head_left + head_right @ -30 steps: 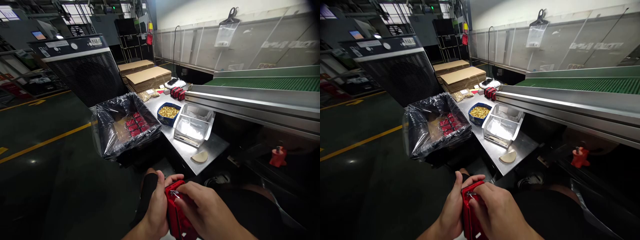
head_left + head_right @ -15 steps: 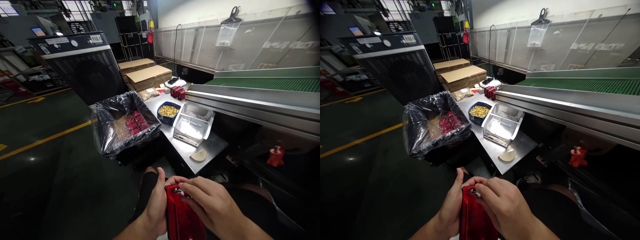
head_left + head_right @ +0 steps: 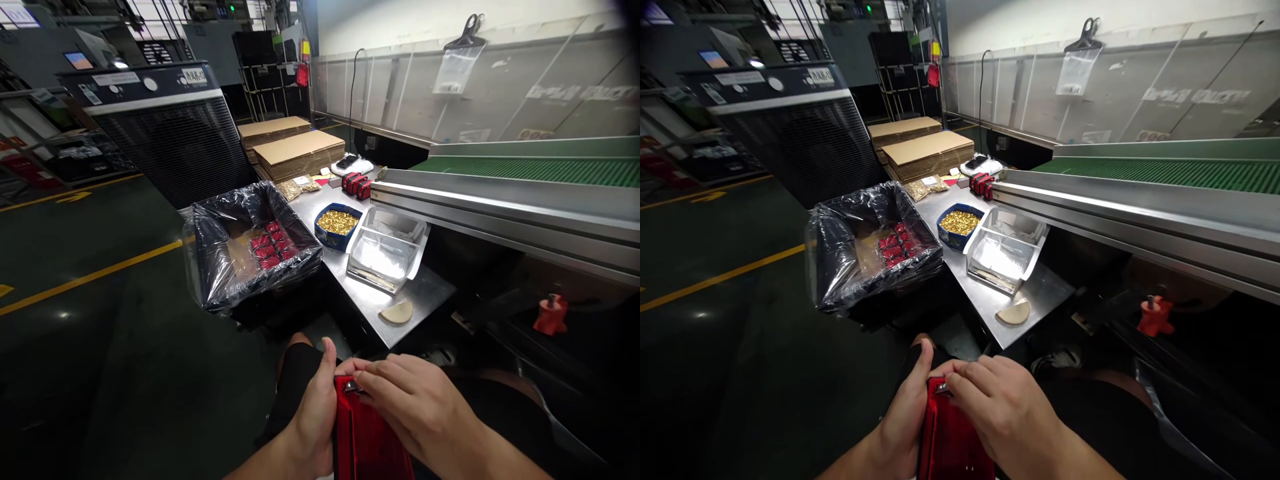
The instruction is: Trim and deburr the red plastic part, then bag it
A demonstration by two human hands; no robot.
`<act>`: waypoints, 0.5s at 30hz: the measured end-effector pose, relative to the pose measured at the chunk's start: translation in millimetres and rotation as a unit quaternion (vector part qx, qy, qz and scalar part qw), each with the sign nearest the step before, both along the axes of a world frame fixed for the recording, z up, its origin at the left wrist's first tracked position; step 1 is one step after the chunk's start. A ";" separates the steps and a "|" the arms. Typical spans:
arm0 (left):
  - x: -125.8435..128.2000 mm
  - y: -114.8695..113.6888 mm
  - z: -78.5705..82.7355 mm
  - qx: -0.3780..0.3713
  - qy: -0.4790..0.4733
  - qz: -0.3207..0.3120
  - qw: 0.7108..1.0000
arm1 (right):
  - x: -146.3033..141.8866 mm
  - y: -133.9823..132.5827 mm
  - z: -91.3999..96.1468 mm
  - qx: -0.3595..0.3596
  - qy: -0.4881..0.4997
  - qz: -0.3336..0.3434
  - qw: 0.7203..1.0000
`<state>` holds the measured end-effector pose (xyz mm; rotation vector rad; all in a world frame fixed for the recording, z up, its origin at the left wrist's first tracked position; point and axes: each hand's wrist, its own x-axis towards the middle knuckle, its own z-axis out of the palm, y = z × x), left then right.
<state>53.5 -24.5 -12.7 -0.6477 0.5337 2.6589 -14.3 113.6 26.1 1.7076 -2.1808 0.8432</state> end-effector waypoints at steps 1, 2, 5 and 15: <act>0.0 0.5 0.2 -0.003 0.003 -0.001 1.000 | -1.0 0.0 -0.1 0.003 0.000 0.005 1.000; 0.1 0.9 0.3 -0.005 0.006 -0.003 1.000 | -2.4 0.5 -0.4 0.003 -0.001 0.008 1.000; 0.6 0.4 0.8 -0.015 0.010 -0.008 1.000 | -7.2 6.2 -2.7 -0.018 -0.023 0.007 1.000; -0.6 4.8 0.7 -0.084 -0.110 0.083 0.987 | 42.9 27.2 -43.4 -0.190 -0.351 -0.143 0.906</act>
